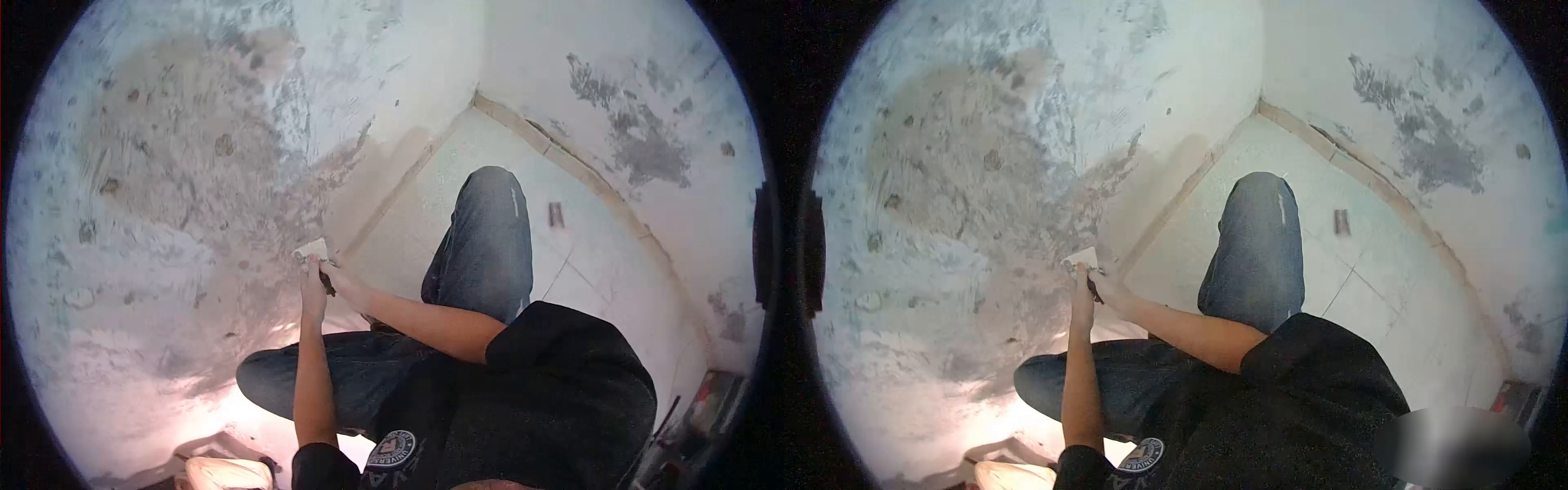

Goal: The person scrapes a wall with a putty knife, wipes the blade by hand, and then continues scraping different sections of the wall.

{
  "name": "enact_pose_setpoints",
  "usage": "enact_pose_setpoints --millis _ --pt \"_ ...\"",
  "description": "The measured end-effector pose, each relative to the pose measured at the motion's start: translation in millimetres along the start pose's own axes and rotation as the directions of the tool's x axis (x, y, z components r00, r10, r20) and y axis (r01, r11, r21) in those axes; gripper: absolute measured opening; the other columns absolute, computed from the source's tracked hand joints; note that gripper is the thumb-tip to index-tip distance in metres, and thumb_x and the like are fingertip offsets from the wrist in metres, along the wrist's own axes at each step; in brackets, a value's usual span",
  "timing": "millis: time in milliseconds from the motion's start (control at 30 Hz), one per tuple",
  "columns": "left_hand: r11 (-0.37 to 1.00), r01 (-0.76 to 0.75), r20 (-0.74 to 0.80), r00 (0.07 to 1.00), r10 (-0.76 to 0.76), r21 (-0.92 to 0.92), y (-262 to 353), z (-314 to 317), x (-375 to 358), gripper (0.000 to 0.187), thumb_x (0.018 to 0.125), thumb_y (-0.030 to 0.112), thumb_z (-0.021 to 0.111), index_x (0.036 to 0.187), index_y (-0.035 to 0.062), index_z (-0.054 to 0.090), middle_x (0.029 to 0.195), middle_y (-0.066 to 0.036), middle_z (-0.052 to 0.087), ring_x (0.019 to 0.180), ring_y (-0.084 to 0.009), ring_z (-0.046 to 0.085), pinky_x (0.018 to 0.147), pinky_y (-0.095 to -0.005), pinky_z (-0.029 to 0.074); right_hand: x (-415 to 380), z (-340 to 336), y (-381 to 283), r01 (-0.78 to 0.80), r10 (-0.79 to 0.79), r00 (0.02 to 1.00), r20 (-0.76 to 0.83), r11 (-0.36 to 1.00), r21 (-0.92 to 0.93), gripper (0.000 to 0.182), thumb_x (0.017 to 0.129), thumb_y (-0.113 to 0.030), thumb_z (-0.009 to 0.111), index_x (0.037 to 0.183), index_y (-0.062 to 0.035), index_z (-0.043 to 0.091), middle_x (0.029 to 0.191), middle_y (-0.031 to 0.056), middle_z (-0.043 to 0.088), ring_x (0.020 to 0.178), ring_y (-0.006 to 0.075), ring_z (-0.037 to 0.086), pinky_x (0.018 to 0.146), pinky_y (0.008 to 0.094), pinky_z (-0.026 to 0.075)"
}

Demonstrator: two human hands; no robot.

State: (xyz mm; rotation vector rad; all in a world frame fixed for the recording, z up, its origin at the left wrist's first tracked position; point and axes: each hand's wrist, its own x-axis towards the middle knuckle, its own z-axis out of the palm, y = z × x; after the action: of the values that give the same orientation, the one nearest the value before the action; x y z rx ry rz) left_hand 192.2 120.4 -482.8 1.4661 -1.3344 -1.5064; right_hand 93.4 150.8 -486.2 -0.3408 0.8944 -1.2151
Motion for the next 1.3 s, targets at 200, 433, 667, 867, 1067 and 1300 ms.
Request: enact_pose_setpoints --millis 200,433,667,867,1067,1300 --pt "0.917 -0.369 -0.030 0.926 0.377 0.152 46 16 -8 0.047 0.106 0.039 0.044 0.110 -0.0045 0.059 0.098 -0.008 0.064 0.090 -0.0162 0.057 0.079 -0.0306 0.046 0 15 -2 0.436 -0.442 0.896 -0.055 0.895 -0.090 0.053 0.103 -0.018 0.049 0.149 -0.0053 0.028 0.133 0.0138 0.051 0.117 0.0228 0.052 0.101 0.0355 0.042" --pt "0.193 -0.624 0.260 0.560 0.787 0.757 186 9 -14 0.067 0.102 0.042 0.049 0.148 -0.0043 0.034 0.154 -0.023 0.036 0.144 -0.0350 0.030 0.117 -0.0427 0.022 -17 31 -92 0.707 -0.706 0.700 -0.105 0.706 -0.042 0.063 0.102 -0.012 0.050 0.155 -0.0016 0.018 0.151 0.0151 0.034 0.137 0.0246 0.036 0.115 0.0364 0.026" --pt "-0.619 -0.016 0.611 -0.143 0.779 0.785 367 -77 9 0.069 0.098 0.049 0.053 0.148 0.0022 0.039 0.149 -0.018 0.044 0.143 -0.0366 0.035 0.116 -0.0543 0.025 31 -27 -205 0.877 -0.805 0.436 -0.403 0.481 -0.010 0.075 0.099 -0.023 0.060 0.154 0.0028 0.015 0.147 0.0209 0.039 0.135 0.0260 0.040 0.113 0.0364 0.031" --pt "-0.441 0.427 0.529 -0.109 0.842 0.790 401 -71 32 0.073 0.100 0.063 0.033 0.153 0.0129 0.037 0.154 -0.015 0.039 0.144 -0.0326 0.032 0.114 -0.0557 0.028 83 -68 -243 0.879 -0.830 0.385 -0.403 0.463 -0.115 0.077 0.097 -0.013 0.063 0.155 0.0034 0.016 0.129 0.0157 0.056 0.116 0.0182 0.056 0.098 0.0293 0.043" --pt "-0.539 0.463 0.615 -0.017 0.788 0.703 399 -83 26 0.075 0.100 0.057 0.040 0.146 -0.0026 0.041 0.147 -0.027 0.043 0.136 -0.0422 0.041 0.108 -0.0550 0.037 107 -70 -242 0.714 -0.771 0.482 -0.417 0.621 -0.324 0.080 0.092 -0.015 0.067 0.154 0.0041 0.019 0.092 0.0179 0.066 0.080 0.0231 0.064 0.074 0.0302 0.050" --pt "-0.511 0.314 0.537 0.005 0.843 0.800 389 -74 27 0.076 0.103 0.052 0.038 0.152 -0.0055 0.026 0.152 -0.033 0.024 0.140 -0.0488 0.027 0.110 -0.0600 0.027 101 -85 -244 0.670 -0.728 0.589 -0.351 0.683 -0.290 0.080 0.095 -0.021 0.068 0.156 -0.0015 0.020 0.088 0.0054 0.063 0.067 0.0068 0.044 0.063 0.0213 0.040"
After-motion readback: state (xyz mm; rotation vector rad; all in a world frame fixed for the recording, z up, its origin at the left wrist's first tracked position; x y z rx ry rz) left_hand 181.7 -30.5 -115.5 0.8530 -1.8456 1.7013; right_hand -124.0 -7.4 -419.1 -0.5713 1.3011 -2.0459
